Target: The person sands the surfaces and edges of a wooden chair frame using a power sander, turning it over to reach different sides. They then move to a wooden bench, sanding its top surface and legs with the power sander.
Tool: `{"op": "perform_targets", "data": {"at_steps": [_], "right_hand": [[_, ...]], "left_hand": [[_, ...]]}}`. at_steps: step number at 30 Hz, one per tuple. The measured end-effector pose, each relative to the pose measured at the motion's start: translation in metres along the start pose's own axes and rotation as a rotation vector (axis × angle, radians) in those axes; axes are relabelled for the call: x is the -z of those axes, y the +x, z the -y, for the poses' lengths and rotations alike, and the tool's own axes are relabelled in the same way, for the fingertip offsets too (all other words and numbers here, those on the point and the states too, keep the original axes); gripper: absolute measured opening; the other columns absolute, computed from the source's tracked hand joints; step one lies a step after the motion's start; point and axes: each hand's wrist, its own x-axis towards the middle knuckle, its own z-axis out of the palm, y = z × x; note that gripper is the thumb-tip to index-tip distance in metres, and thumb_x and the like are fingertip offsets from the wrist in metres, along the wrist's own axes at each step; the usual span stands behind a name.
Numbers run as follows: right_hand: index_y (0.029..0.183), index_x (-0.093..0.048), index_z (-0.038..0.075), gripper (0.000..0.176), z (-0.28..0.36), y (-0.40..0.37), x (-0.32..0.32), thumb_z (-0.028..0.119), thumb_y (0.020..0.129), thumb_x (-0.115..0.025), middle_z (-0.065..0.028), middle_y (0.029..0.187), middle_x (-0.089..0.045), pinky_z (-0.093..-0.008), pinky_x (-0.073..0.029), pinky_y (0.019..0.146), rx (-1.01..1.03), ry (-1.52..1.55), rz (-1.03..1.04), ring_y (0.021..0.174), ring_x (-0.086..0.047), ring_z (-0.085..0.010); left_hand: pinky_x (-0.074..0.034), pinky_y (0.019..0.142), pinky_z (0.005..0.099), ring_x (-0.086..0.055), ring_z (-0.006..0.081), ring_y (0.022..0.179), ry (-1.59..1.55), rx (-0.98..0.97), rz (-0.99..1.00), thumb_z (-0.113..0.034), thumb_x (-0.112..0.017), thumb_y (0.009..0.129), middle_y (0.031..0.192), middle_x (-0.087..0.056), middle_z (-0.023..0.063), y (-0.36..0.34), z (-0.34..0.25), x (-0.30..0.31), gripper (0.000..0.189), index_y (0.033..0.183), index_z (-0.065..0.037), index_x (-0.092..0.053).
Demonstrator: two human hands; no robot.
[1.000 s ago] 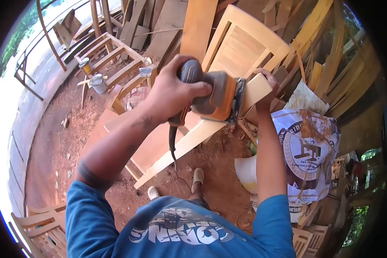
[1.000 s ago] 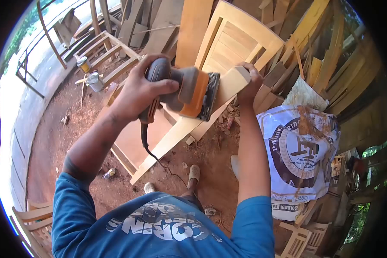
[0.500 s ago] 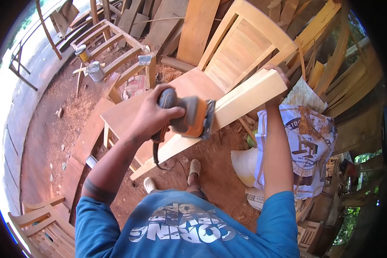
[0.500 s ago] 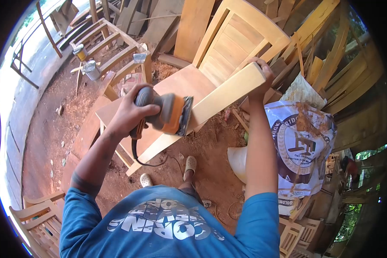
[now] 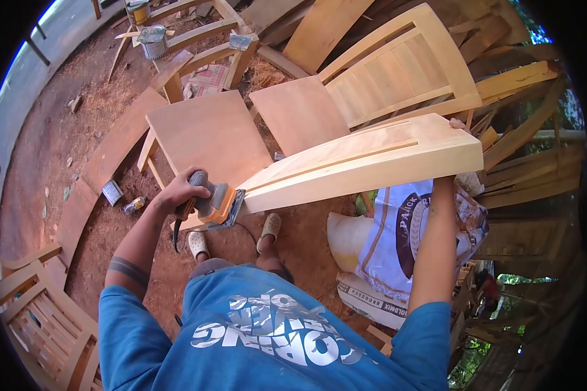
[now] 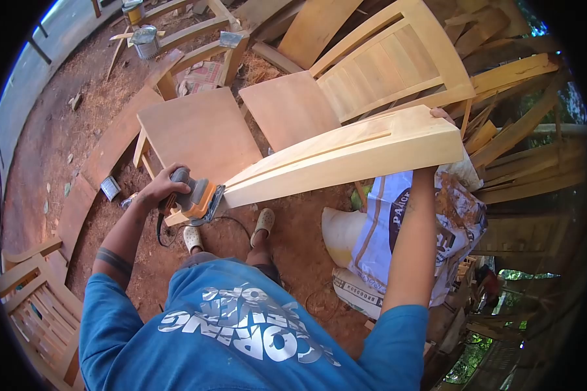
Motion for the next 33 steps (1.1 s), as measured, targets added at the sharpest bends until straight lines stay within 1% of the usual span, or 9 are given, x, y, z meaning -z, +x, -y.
{"op": "perform_targets", "data": {"at_steps": [3, 5, 9, 16, 17, 20, 23, 29, 33], "right_hand": [[0.114, -0.062, 0.003, 0.037, 0.011, -0.006, -0.014, 0.036, 0.097, -0.057, -0.0084, 0.112, -0.066, -0.0351, -0.054, 0.091, 0.042, 0.019, -0.027, 0.103, -0.064, -0.0202], [0.100, -0.067, 0.000, 0.040, 0.003, 0.002, -0.006, 0.037, 0.098, -0.051, -0.0097, 0.105, -0.069, -0.0333, -0.056, 0.081, 0.178, -0.343, -0.053, 0.088, -0.066, -0.0194], [0.095, -0.070, -0.003, 0.048, 0.018, 0.004, -0.020, 0.031, 0.097, -0.035, -0.0092, 0.087, -0.069, -0.0313, -0.052, 0.071, 0.015, -0.133, -0.166, 0.078, -0.064, -0.0172], [0.087, -0.069, -0.004, 0.055, 0.027, 0.007, -0.029, 0.034, 0.094, -0.030, -0.0129, 0.080, -0.068, -0.0359, -0.049, 0.075, -0.233, 0.068, -0.253, 0.078, -0.064, -0.0219], [0.087, -0.069, -0.004, 0.055, 0.023, 0.006, -0.028, 0.035, 0.094, -0.030, -0.0131, 0.081, -0.069, -0.0365, -0.049, 0.077, -0.206, 0.044, -0.275, 0.079, -0.064, -0.0226], [0.088, -0.069, -0.006, 0.057, 0.036, 0.006, -0.035, 0.036, 0.094, -0.031, -0.0137, 0.084, -0.070, -0.0377, -0.049, 0.081, -0.047, -0.171, -0.328, 0.082, -0.065, -0.0242], [0.087, -0.069, -0.006, 0.057, 0.030, 0.010, -0.027, 0.039, 0.094, -0.034, -0.0125, 0.083, -0.070, -0.0361, -0.050, 0.078, -0.136, -0.059, -0.255, 0.080, -0.064, -0.0222], [0.091, -0.070, -0.005, 0.055, 0.010, 0.006, -0.018, 0.038, 0.093, -0.035, -0.0096, 0.080, -0.069, -0.0338, -0.050, 0.072, -0.225, 0.185, -0.224, 0.075, -0.063, -0.0195], [0.091, -0.070, -0.004, 0.054, 0.017, 0.008, -0.015, 0.032, 0.098, -0.031, -0.0124, 0.086, -0.071, -0.0359, -0.052, 0.076, 0.033, -0.358, -0.146, 0.078, -0.065, -0.0227]], "left_hand": [[-0.054, 0.085, 0.0353, -0.062, 0.0204, 0.096, 0.043, -0.141, 0.081, -0.018, -0.083, 0.070, 0.110, -0.061, 0.0098, 0.006, -0.047, -0.015, 0.062, 0.126, -0.007, -0.059], [-0.058, 0.070, 0.0348, -0.064, 0.0211, 0.087, 0.092, -0.199, 0.154, -0.020, -0.082, 0.071, 0.109, -0.059, 0.0106, 0.010, -0.098, -0.034, 0.064, 0.128, -0.007, -0.057], [-0.059, 0.049, 0.0321, -0.066, 0.0207, 0.075, 0.125, -0.270, 0.313, -0.024, -0.079, 0.071, 0.108, -0.056, 0.0109, -0.002, -0.231, -0.083, 0.070, 0.134, -0.010, -0.053], [-0.056, 0.050, 0.0246, -0.066, 0.0156, 0.082, 0.146, -0.615, 0.340, -0.027, -0.074, 0.079, 0.110, -0.058, 0.0116, -0.037, -0.390, -0.170, 0.068, 0.138, -0.006, -0.047], [-0.059, 0.058, 0.0270, -0.067, 0.0174, 0.086, 0.182, -0.689, 0.343, -0.028, -0.075, 0.079, 0.110, -0.060, 0.0121, -0.045, -0.402, -0.175, 0.067, 0.136, -0.004, -0.049], [-0.058, 0.073, 0.0310, -0.066, 0.0188, 0.089, 0.175, -0.901, 0.109, -0.029, -0.080, 0.076, 0.106, -0.063, 0.0122, -0.069, -0.399, -0.197, 0.067, 0.131, -0.002, -0.053], [-0.055, 0.082, 0.0347, -0.066, 0.0207, 0.090, 0.216, -1.088, -0.171, -0.024, -0.083, 0.072, 0.097, -0.066, 0.0110, -0.069, -0.363, -0.197, 0.066, 0.128, -0.002, -0.055], [-0.049, 0.095, 0.0420, -0.061, 0.0299, 0.106, 0.217, -1.138, -0.534, -0.012, -0.082, 0.072, 0.113, -0.060, 0.0164, -0.081, -0.227, -0.183, 0.063, 0.128, -0.006, -0.054], [-0.048, 0.095, 0.0436, -0.059, 0.0335, 0.107, 0.169, -0.867, -0.636, -0.012, -0.082, 0.073, 0.115, -0.057, 0.0173, -0.085, -0.140, -0.168, 0.064, 0.130, -0.007, -0.053]]}}
